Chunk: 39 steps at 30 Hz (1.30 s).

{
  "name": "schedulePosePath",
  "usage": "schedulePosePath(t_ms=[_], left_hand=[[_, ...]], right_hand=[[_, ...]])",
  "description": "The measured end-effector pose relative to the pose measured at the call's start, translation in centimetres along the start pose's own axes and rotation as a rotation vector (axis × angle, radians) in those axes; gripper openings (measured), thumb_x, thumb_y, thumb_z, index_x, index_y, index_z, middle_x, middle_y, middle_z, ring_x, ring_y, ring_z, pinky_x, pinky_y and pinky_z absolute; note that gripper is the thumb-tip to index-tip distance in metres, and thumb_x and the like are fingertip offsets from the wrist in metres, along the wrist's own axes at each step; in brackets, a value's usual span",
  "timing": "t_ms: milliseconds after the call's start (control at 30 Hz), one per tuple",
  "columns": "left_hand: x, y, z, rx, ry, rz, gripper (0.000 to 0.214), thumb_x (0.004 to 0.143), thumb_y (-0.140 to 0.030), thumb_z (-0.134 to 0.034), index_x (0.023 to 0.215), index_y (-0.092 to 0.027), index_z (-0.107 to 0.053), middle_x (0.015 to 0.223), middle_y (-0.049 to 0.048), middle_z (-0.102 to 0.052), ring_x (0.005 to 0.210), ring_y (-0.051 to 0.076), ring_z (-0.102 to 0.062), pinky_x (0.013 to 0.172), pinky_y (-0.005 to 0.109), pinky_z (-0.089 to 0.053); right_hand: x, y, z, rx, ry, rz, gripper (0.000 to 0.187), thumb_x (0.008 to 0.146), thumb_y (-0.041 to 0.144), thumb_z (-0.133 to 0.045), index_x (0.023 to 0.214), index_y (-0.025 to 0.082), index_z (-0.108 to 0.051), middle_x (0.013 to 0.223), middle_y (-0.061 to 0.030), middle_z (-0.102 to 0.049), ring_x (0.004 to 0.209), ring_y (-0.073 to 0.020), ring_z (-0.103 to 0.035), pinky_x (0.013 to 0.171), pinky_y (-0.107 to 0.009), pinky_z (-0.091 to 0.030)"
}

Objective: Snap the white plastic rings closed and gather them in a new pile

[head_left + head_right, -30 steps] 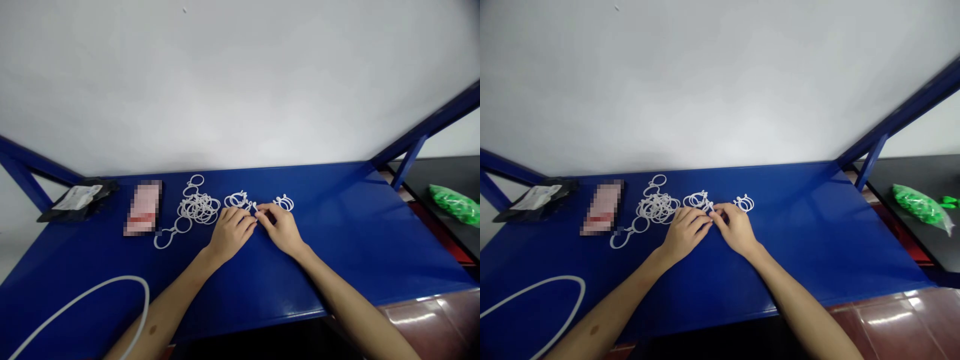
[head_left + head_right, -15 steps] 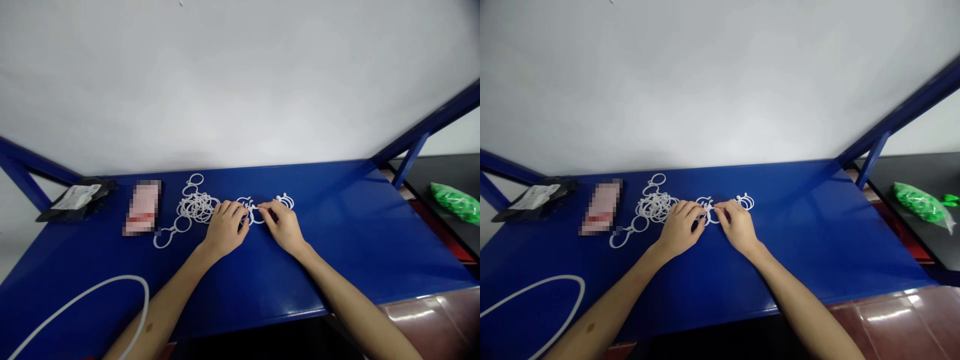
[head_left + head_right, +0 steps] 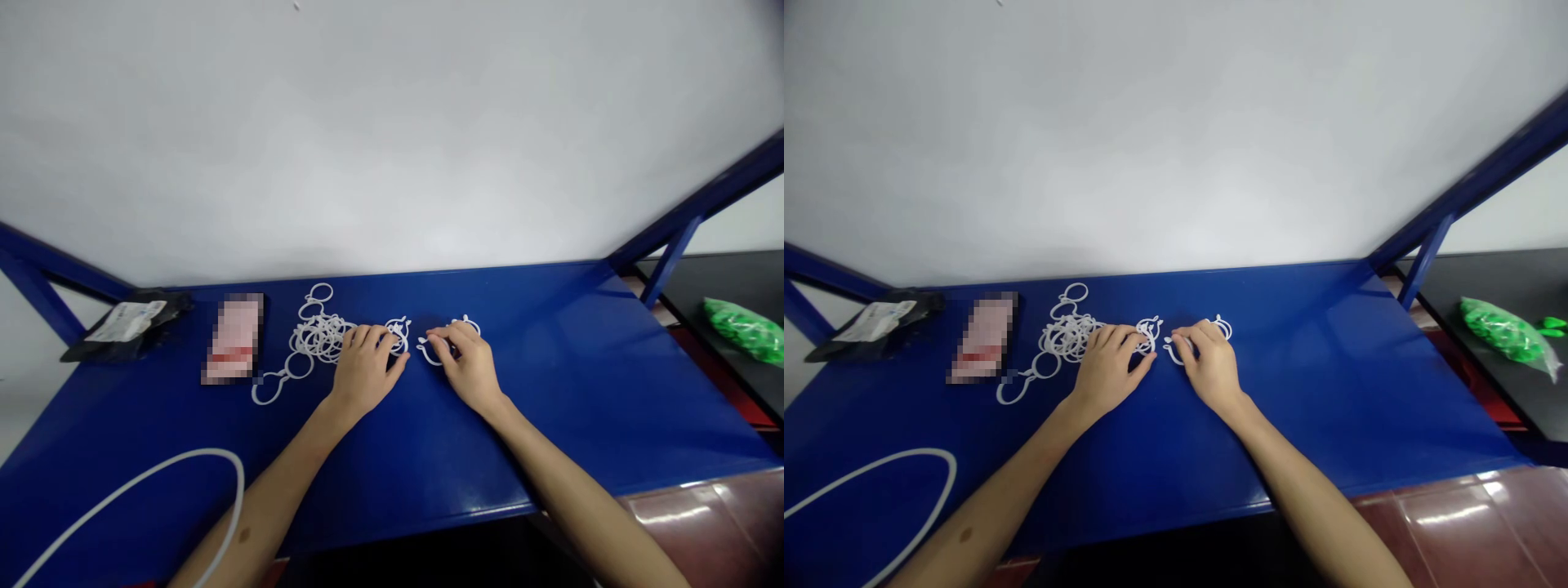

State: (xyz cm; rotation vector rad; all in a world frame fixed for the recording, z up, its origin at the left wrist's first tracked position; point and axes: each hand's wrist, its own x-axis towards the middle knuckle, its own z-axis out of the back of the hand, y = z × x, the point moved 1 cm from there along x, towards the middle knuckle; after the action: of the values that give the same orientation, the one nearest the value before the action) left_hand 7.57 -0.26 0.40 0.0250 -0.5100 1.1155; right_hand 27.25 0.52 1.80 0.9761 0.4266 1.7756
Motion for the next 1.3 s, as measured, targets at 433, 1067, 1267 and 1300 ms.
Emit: schedulePosePath(t_ms=[433, 1067, 1267, 1300], left_hand=[[-0.1, -2.3, 1.7, -0.505, -0.109, 0.137, 0.01, 0.096, -0.025, -0.056, 0.091, -0.022, -0.064, 0.089, 0.0017, -0.072, 0.089, 0.021, -0.061, 0.085, 0.038, -0.043], [-0.8, -2.3, 0.6, -0.581, -0.13, 0.112, 0.017, 0.094, -0.007, -0.054, 0.082, -0.019, -0.057, 0.081, -0.0002, -0.062, 0.08, 0.015, -0.059, 0.074, 0.028, -0.048], [-0.1, -0.6, 0.5, -0.096, -0.142, -0.044, 0.011, 0.095, -0.027, -0.063, 0.1, -0.017, -0.065, 0.094, 0.0058, -0.07, 0.09, 0.024, -0.057, 0.083, 0.04, -0.046], [0.0, -0.3, 0.3, -0.017, -0.139, -0.046, 0.014, 0.093, -0.028, -0.064, 0.101, -0.017, -0.066, 0.097, 0.0071, -0.07, 0.091, 0.026, -0.056, 0.081, 0.04, -0.045]], right_hand=[[-0.5, 0.6, -0.5, 0.484, 0.114, -0.272, 0.024, 0.092, 0.043, -0.064, 0.099, 0.021, -0.071, 0.074, -0.0014, -0.071, 0.055, -0.0136, -0.062, 0.055, -0.027, -0.052], [-1.1, 1.0, -0.2, 0.219, 0.181, 0.2, 0.012, 0.098, 0.022, -0.058, 0.096, 0.021, -0.07, 0.085, -0.0041, -0.072, 0.077, -0.0169, -0.066, 0.07, -0.03, -0.053], [0.3, -1.3, 0.8, -0.066, 0.057, 0.159, 0.017, 0.1, 0.026, -0.056, 0.101, 0.021, -0.072, 0.096, -0.0068, -0.072, 0.087, -0.0194, -0.068, 0.08, -0.033, -0.054], [0.6, -2.0, 1.1, -0.13, 0.006, 0.115, 0.019, 0.1, 0.027, -0.055, 0.102, 0.02, -0.073, 0.095, -0.0072, -0.071, 0.084, -0.0191, -0.068, 0.077, -0.032, -0.055]])
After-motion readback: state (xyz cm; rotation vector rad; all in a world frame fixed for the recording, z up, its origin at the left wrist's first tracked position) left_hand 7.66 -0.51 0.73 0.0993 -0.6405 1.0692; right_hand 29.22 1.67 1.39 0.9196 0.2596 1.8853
